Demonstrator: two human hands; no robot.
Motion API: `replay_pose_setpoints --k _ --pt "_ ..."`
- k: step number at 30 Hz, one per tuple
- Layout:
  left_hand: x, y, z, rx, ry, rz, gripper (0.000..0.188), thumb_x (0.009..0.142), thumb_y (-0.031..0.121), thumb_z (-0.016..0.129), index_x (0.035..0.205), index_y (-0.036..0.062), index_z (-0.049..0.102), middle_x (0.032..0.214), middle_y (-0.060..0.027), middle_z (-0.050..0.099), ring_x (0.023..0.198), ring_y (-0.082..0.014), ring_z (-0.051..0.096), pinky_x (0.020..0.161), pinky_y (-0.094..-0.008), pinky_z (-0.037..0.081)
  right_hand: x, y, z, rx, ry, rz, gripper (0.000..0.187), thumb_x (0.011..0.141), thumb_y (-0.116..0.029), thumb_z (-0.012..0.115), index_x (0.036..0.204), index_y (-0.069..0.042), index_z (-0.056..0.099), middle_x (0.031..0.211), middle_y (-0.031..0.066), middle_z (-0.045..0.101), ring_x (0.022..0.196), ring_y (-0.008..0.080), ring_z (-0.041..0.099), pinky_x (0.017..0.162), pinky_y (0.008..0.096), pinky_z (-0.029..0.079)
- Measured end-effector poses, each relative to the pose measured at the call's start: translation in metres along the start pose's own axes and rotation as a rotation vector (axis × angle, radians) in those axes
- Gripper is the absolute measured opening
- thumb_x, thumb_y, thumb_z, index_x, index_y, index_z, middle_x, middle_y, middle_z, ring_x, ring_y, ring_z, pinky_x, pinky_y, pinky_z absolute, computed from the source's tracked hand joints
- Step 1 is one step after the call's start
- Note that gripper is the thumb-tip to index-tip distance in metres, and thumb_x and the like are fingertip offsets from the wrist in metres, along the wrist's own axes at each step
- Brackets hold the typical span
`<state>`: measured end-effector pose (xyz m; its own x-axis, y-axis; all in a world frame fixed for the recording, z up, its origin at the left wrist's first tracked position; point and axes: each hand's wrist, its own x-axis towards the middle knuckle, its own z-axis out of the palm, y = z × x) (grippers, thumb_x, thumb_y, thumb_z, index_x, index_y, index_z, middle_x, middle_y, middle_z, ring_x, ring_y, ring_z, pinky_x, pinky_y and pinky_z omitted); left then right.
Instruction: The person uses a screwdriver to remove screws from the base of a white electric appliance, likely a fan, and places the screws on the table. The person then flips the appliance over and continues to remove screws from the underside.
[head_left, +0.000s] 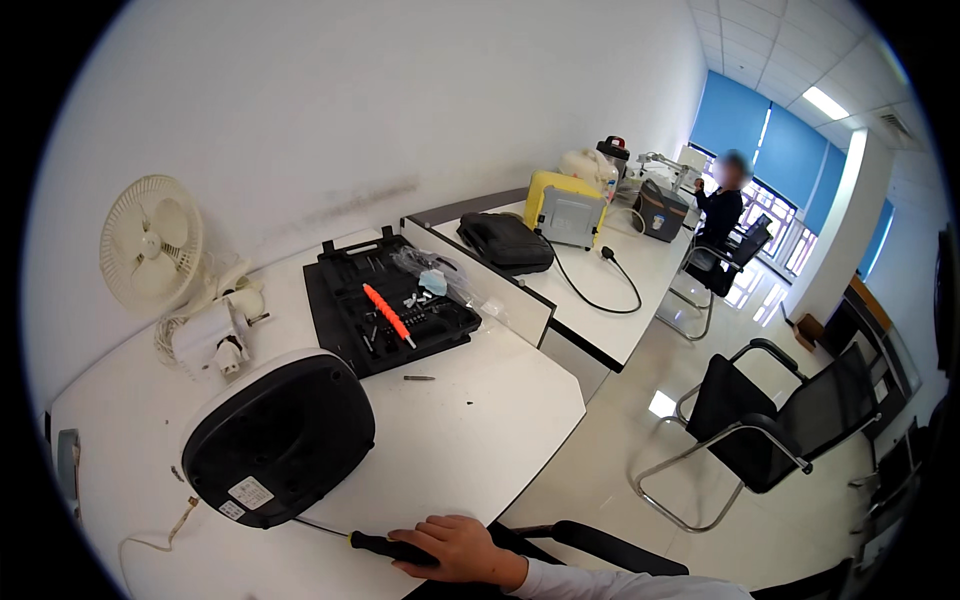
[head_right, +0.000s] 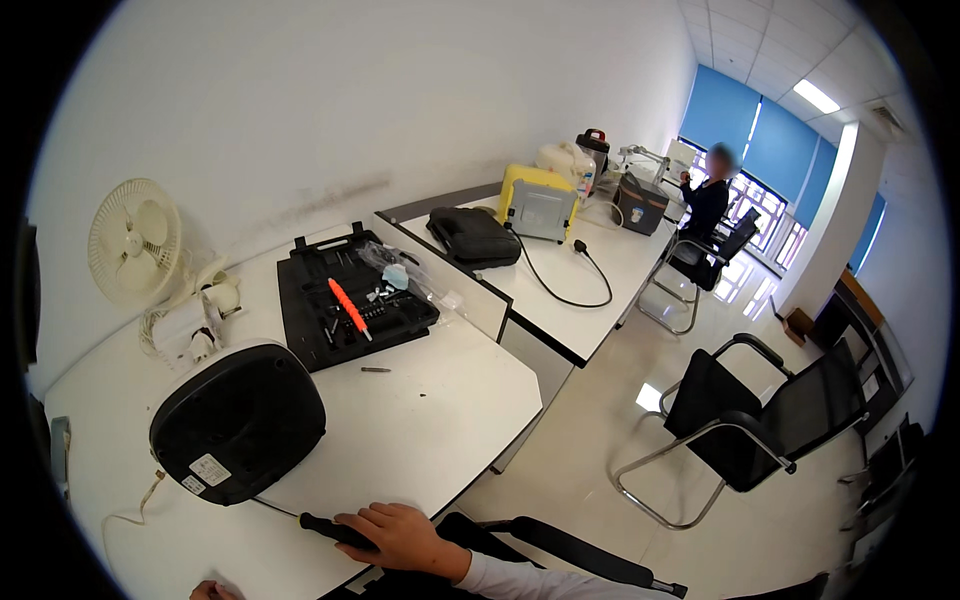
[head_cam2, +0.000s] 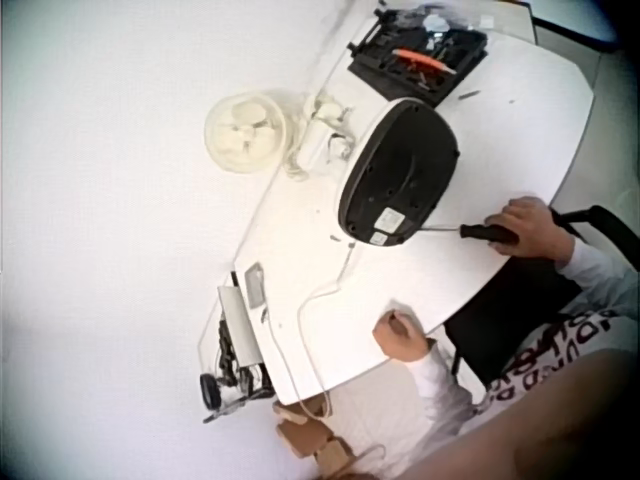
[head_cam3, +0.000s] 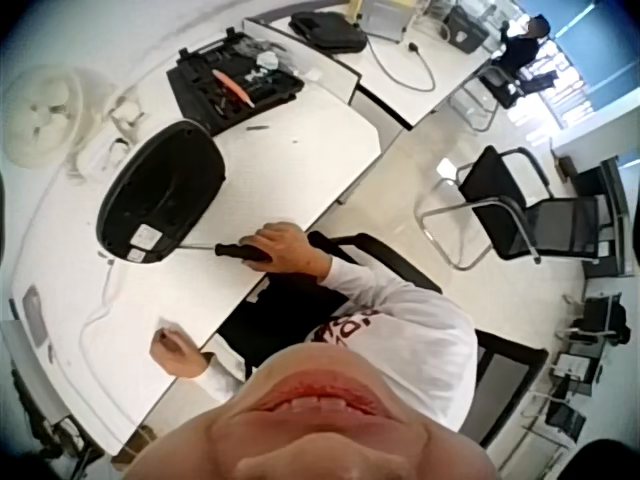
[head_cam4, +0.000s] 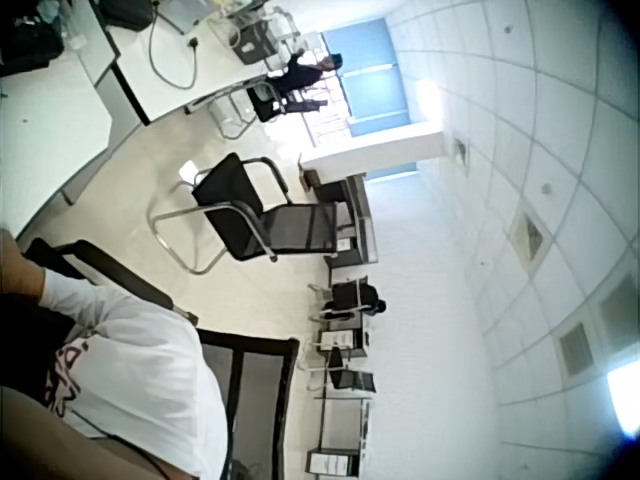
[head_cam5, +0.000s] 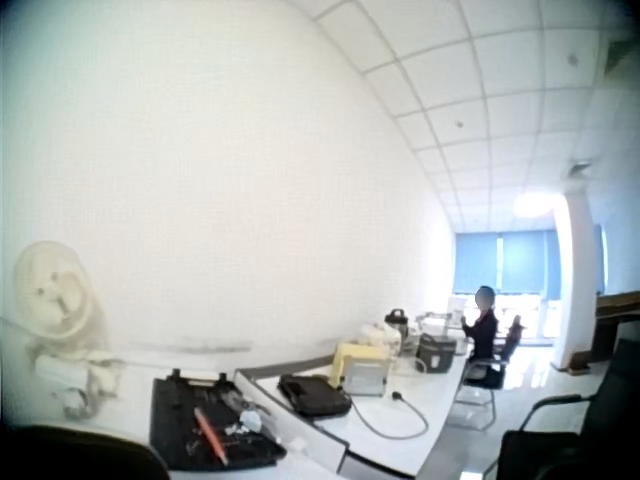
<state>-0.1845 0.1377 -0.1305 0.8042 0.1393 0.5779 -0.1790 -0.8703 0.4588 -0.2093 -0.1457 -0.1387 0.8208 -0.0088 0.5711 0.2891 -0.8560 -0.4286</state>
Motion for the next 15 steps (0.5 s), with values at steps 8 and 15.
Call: replay_pose_setpoints --k 8,15 --pt "0.011 -0.002 0.0 0.071 -0.05 0.104 0.027 0.089 0.026 0.057 0.087 0.0004 0.064 0.086 -0.0189 0.061 0.077 -0.0356 0.057 0.071 -0.0449 0.047 0.001 0.002 0.003 -0.014 -0.083 0.027 0.034 0.076 -0.035 0.071 0.101 -0.014 0.064 0.061 -0.0019 0.051 0.054 0.0131 0.053 0.048 0.0244 0.042" --pt "0.018 0.01 0.001 0.062 -0.056 0.086 0.029 0.089 0.028 0.056 0.083 0.0002 0.063 0.08 -0.0193 0.06 0.074 -0.0364 0.055 0.067 -0.0453 0.045 0.006 -0.002 -0.004 0.004 -0.034 0.003 0.033 0.076 -0.033 0.071 0.101 -0.011 0.064 0.061 -0.0011 0.049 0.053 0.0124 0.051 0.047 0.0241 0.042"
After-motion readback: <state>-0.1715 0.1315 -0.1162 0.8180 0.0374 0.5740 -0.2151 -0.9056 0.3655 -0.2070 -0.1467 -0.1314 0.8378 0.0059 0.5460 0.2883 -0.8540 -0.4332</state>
